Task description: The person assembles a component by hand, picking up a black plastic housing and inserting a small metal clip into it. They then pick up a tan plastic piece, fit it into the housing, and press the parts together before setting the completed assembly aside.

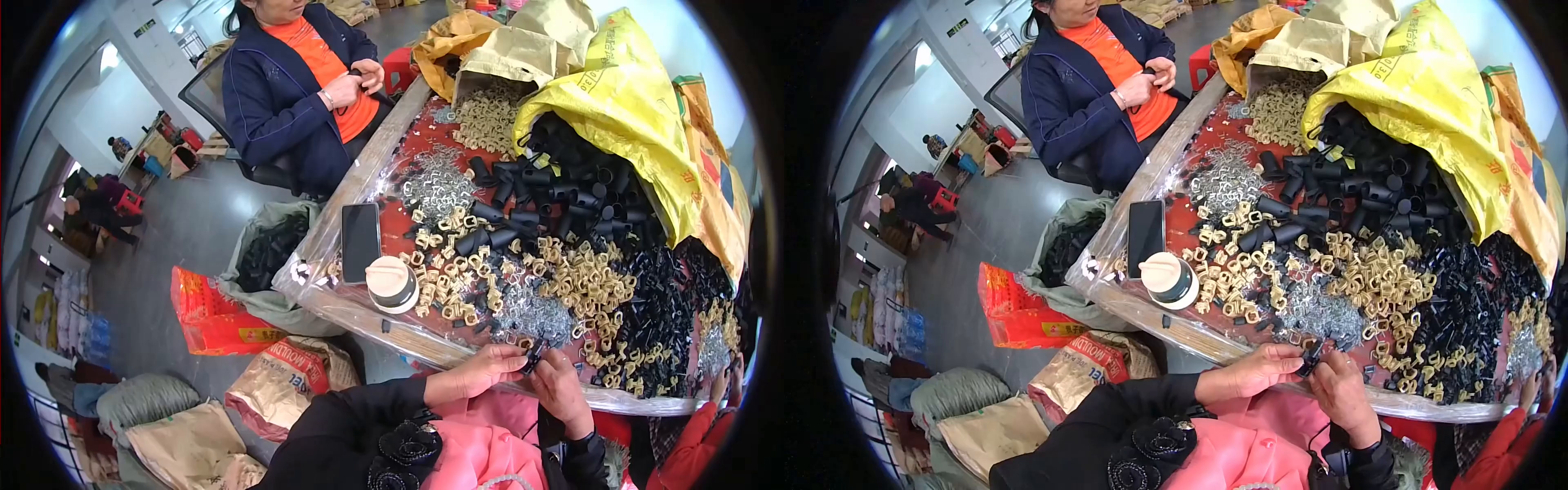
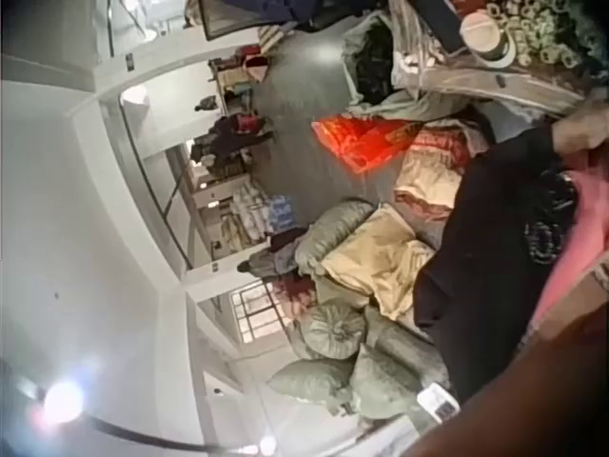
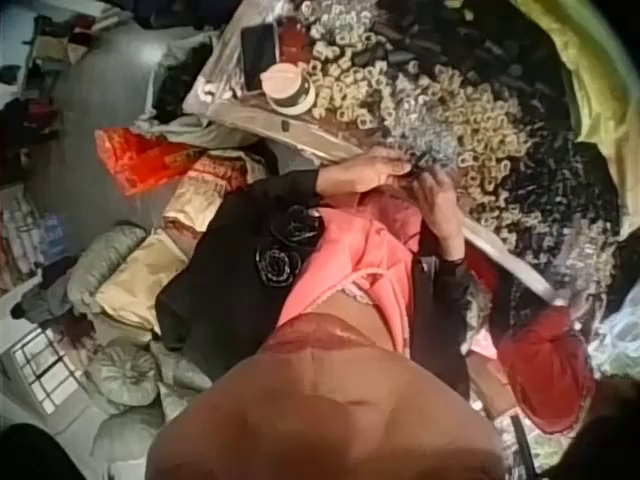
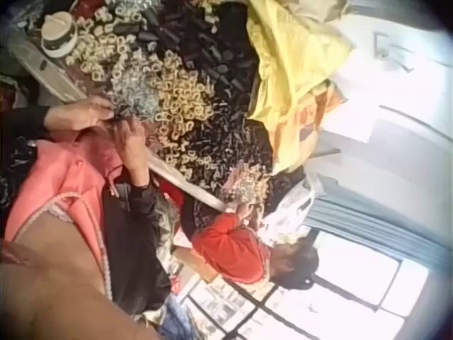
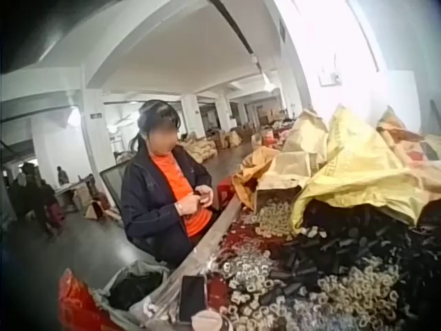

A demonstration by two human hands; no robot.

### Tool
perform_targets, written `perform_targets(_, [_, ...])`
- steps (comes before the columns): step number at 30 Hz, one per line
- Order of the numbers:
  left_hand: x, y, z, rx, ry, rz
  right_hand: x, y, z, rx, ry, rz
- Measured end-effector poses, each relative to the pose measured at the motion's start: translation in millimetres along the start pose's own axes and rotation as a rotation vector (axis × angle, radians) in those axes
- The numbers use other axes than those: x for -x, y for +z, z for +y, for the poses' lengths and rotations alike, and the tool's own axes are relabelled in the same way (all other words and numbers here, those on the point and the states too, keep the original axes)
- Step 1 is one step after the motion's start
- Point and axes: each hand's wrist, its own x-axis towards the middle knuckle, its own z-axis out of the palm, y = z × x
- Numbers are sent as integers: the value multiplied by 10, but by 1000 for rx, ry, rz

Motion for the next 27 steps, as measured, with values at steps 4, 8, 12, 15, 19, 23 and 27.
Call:
perform_targets(4, [67, 101, -25, 3, 15, -84, 79, -34, -33, -235, -72, 82])
perform_targets(8, [154, 266, 154, 35, -13, -153, 151, 17, -15, -505, -46, 116])
perform_targets(12, [169, 271, 141, 108, 4, -135, 254, 175, 1, -928, 268, 244])
perform_targets(15, [133, 258, 157, 131, -13, -169, 259, 162, 21, -634, 149, 276])
perform_targets(19, [140, 268, 175, 145, -46, -171, 193, 57, -66, -396, -37, 422])
perform_targets(23, [120, 246, 166, 142, -66, -139, 193, 112, -32, -368, -39, 465])
perform_targets(27, [26, 293, 144, 156, -96, -103, 246, 130, 88, -443, 46, 431])
